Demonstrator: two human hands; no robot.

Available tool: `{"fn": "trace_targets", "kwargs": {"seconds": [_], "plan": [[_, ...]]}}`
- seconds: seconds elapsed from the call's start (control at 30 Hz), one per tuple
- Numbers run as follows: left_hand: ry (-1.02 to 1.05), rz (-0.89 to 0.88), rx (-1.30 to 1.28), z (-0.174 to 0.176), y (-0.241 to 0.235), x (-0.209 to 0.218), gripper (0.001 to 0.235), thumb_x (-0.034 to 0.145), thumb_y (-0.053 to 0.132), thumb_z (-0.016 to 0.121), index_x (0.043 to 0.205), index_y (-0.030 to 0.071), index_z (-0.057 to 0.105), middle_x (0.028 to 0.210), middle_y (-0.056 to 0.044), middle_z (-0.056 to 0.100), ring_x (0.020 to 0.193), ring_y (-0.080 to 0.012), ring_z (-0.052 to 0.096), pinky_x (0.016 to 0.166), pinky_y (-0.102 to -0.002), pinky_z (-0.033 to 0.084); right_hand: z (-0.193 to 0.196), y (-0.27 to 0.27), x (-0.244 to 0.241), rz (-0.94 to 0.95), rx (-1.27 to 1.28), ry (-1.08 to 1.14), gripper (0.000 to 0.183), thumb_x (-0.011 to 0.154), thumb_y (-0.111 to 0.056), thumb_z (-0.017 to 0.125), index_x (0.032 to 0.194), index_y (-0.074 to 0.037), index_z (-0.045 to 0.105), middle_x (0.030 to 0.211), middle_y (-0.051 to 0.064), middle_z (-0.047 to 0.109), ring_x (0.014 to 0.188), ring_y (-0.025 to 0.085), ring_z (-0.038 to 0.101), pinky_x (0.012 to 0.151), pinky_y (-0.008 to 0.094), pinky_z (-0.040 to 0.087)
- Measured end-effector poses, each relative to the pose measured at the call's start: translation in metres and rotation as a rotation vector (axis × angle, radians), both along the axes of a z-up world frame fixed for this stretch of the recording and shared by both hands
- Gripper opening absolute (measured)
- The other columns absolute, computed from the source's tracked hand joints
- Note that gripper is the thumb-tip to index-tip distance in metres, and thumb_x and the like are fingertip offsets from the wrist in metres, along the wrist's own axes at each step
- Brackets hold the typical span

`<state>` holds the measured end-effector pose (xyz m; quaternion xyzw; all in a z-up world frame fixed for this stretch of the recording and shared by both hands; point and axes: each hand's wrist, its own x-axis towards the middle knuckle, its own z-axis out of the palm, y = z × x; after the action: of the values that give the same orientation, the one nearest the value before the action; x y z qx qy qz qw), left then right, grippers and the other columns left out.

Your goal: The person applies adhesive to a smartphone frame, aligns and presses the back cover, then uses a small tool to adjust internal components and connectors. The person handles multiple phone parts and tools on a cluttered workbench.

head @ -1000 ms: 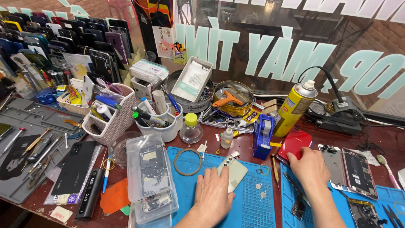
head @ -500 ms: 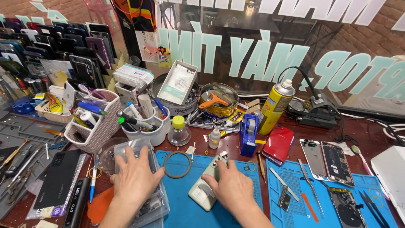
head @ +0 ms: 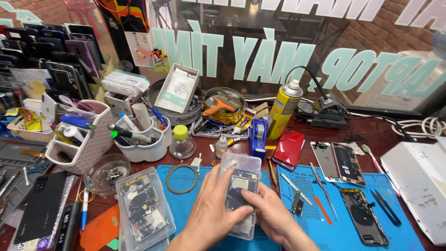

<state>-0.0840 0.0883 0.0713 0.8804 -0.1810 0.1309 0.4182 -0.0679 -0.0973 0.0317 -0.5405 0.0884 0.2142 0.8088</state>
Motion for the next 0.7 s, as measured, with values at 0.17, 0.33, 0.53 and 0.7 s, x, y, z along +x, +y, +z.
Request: {"fn": "trace_targets", "kwargs": {"seconds": [0.17,0.33,0.53,0.7], "plan": [[0.617,0.029,-0.256,-0.045,-0.006,0.017,0.085,0.082,0.029,0.078,0.156,0.016,0.038,0.114,-0.014,0.072,0.098,-0.0232,0.073,0.084,-0.034,0.057,-0.003,-0.035,-0.015,0.01,-0.027,0.067,0.044,0.091,-0.019,0.064,0.132,-0.007,0.057,0.114,0.009,0.075,0.095,0.018,0.075,0.082,0.038,0.064],[0.723,0.005,-0.494,-0.075,-0.013,0.02,0.087,0.081,0.011,0.078,0.158,0.018,0.037,0.089,-0.009,0.075,0.075,-0.0144,0.074,0.064,-0.029,0.059,-0.001,-0.039,-0.021,0.174,-0.784,0.019,0.04,0.095,-0.034,0.066,0.121,-0.004,0.069,0.081,0.014,0.076,0.06,0.021,0.069,0.05,0.036,0.053],[0.731,0.005,-0.309,-0.082,-0.019,0.014,0.085,0.081,0.017,0.08,0.153,0.01,0.035,0.081,-0.007,0.076,0.074,-0.0126,0.073,0.066,-0.028,0.058,0.011,-0.04,-0.026,0.266,-1.106,0.093,0.039,0.094,-0.04,0.066,0.113,-0.006,0.072,0.079,0.02,0.077,0.064,0.03,0.075,0.056,0.041,0.059],[0.733,0.014,-0.275,-0.081,-0.021,0.017,0.086,0.08,0.016,0.079,0.153,0.009,0.036,0.079,-0.007,0.075,0.072,-0.0134,0.073,0.065,-0.029,0.058,0.009,-0.04,-0.026,0.272,-1.334,-0.166,0.05,0.091,-0.051,0.067,0.106,-0.003,0.071,0.098,0.022,0.075,0.099,0.038,0.072,0.088,0.046,0.056]]}}
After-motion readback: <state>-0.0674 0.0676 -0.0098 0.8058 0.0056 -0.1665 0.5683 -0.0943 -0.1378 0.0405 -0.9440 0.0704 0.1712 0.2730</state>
